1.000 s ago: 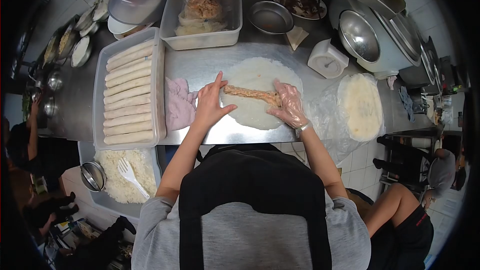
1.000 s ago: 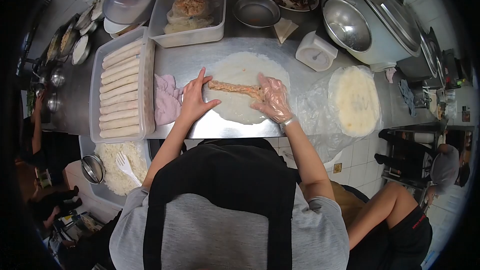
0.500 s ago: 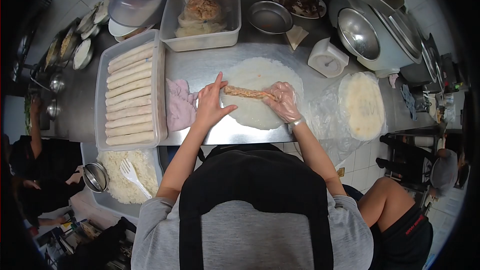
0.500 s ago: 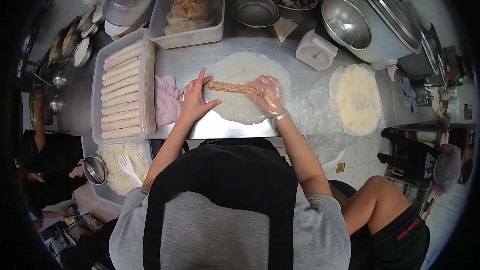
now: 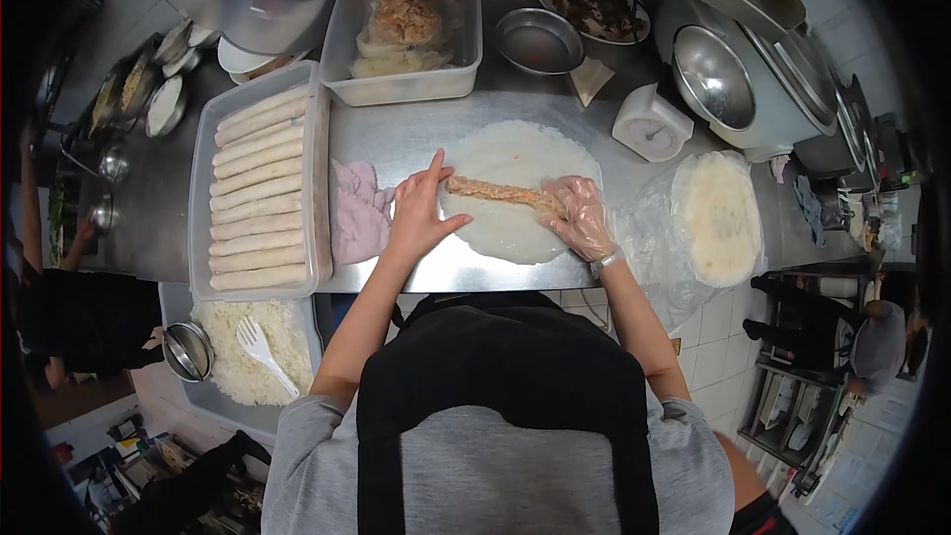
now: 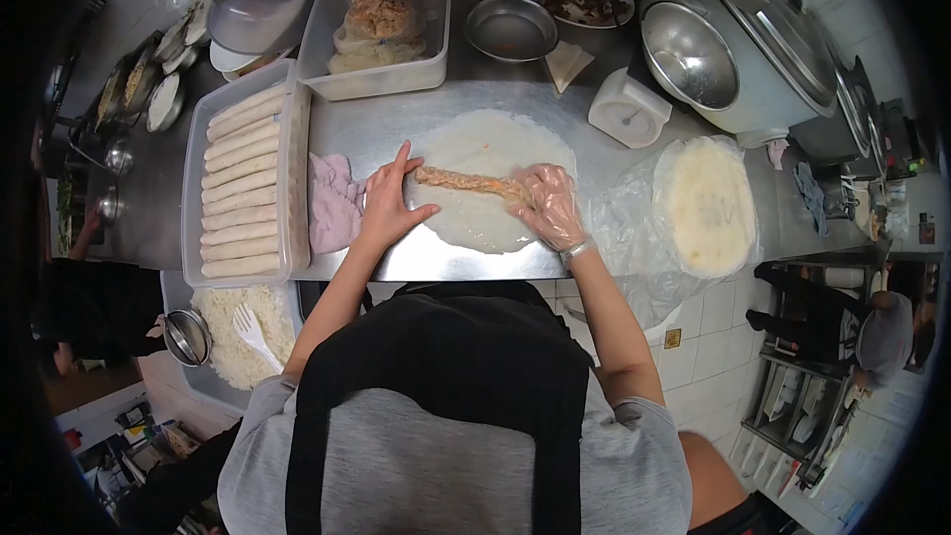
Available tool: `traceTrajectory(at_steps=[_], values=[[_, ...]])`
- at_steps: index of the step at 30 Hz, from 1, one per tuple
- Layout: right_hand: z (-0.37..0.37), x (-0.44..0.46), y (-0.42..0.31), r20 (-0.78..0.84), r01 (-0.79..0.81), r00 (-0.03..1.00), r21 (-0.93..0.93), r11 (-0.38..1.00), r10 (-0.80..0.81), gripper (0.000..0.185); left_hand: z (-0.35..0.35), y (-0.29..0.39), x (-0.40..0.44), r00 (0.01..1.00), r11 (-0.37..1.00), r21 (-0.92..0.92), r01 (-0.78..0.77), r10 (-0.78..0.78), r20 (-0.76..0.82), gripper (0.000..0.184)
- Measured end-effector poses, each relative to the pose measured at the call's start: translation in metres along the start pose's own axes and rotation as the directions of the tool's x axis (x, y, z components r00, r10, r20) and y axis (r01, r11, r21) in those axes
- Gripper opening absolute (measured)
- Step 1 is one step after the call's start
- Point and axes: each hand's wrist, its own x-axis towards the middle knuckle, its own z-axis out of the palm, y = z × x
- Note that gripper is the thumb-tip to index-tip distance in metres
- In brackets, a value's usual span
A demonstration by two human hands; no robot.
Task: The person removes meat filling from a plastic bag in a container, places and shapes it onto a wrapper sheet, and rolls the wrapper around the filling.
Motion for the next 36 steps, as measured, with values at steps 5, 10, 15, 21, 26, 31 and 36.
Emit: traceTrajectory(at_steps=[5, 10, 15, 21, 26, 31, 36], values=[[0.017, -0.002, 0.019, 0.072, 0.024, 0.997, 0.092, 0.995, -0.03, 0.039, 0.0, -0.001, 0.0, 1.0, 1.0, 0.018, -0.017, 0.017, -0.006, 0.112], [0.017, 0.01, -0.001, 0.012, 0.001, 1.0, 0.052, 0.999, -0.002, 0.029, 0.002, 0.0, 0.001, 1.0, 1.0, 0.019, -0.022, 0.022, -0.005, 0.113], [0.018, 0.009, 0.008, -0.027, 0.064, 0.998, 0.142, 0.988, -0.061, 0.026, 0.003, -0.002, 0.0, 0.999, 0.999, 0.039, -0.033, 0.034, -0.027, 0.116], [0.011, 0.0, 0.011, -0.029, 0.067, 0.997, 0.033, 0.997, -0.066, 0.032, -0.001, 0.002, 0.0, 1.0, 0.999, 0.028, -0.017, 0.017, 0.0, 0.112], [-0.006, -0.006, 0.004, -0.038, -0.075, 0.996, 0.094, 0.993, 0.079, 0.041, -0.001, 0.002, 0.001, 1.0, 1.0, 0.016, -0.013, 0.013, -0.009, 0.111], [0.006, -0.012, 0.022, 0.056, -0.032, 0.998, 0.06, 0.998, 0.028, 0.041, 0.0, 0.002, 0.0, 1.0, 1.0, 0.014, -0.022, 0.022, -0.009, 0.11], [0.007, 0.001, 0.006, 0.005, 0.006, 1.0, -0.006, 1.0, -0.006, 0.037, 0.001, 0.0, 0.001, 1.0, 0.999, 0.023, -0.023, 0.023, -0.016, 0.111]])
